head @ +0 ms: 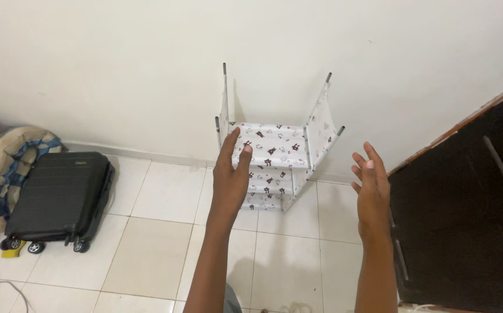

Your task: The person assembles a small shelving unit by inserting metal rods into a fabric frame and connecting them with plastic corner pieces. They repeatedly insert and remove rods to fit the fabric and plastic connectors, then place the assembled unit on the floor.

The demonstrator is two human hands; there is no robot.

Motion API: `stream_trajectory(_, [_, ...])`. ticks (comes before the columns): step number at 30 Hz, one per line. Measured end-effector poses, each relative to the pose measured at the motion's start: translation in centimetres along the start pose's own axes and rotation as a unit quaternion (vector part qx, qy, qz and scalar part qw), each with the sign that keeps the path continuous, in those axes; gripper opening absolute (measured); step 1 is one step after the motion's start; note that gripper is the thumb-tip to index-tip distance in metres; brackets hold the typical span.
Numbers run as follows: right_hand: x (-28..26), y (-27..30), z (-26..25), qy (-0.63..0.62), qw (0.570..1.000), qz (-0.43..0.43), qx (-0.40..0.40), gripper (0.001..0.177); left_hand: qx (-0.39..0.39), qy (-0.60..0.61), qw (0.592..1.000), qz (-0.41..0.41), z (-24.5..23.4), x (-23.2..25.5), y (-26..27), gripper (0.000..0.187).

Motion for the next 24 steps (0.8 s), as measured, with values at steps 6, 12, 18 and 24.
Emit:
stream_trajectory(6, [-0.6, -7.3, 7.5, 0.009, 0.997, -0.001, -0.072, 0.060, 0.038, -0.140, 0.986, 0.079, -1.5, -1.4, -10.0, 0.061])
stream_trajectory(12, [-0.5, -18.0, 19.6, 0.016, 0.980, -0.024, -0.196, 0.059, -0.010, -0.212, 0.973, 0.086, -3.9, -2.7, -21.7, 0.059])
stream_trajectory(18, [5.2, -25.1, 31.6, 0.048, 0.918, 0.072, -0.387, 0.061, -0.145, -0.432, 0.887, -0.075, -5.4, -8.5, -30.4, 0.057])
stream_trajectory(24, [10.6, -28.0, 36.3, 0.095, 0.886, 0.113, -0.439, 0.063, -0.265, -0.353, 0.890, -0.118, -4.7, -15.8, -36.1, 0.069])
Point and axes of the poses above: each hand's wrist, its own y-axis away from the middle knuckle, its own z-axis out of the palm, x = y × z, the point moved 1 cm from there along -y, towards the middle knuckle, and after that the axes turned 6 degrees about -z, right-handed, at the moved point
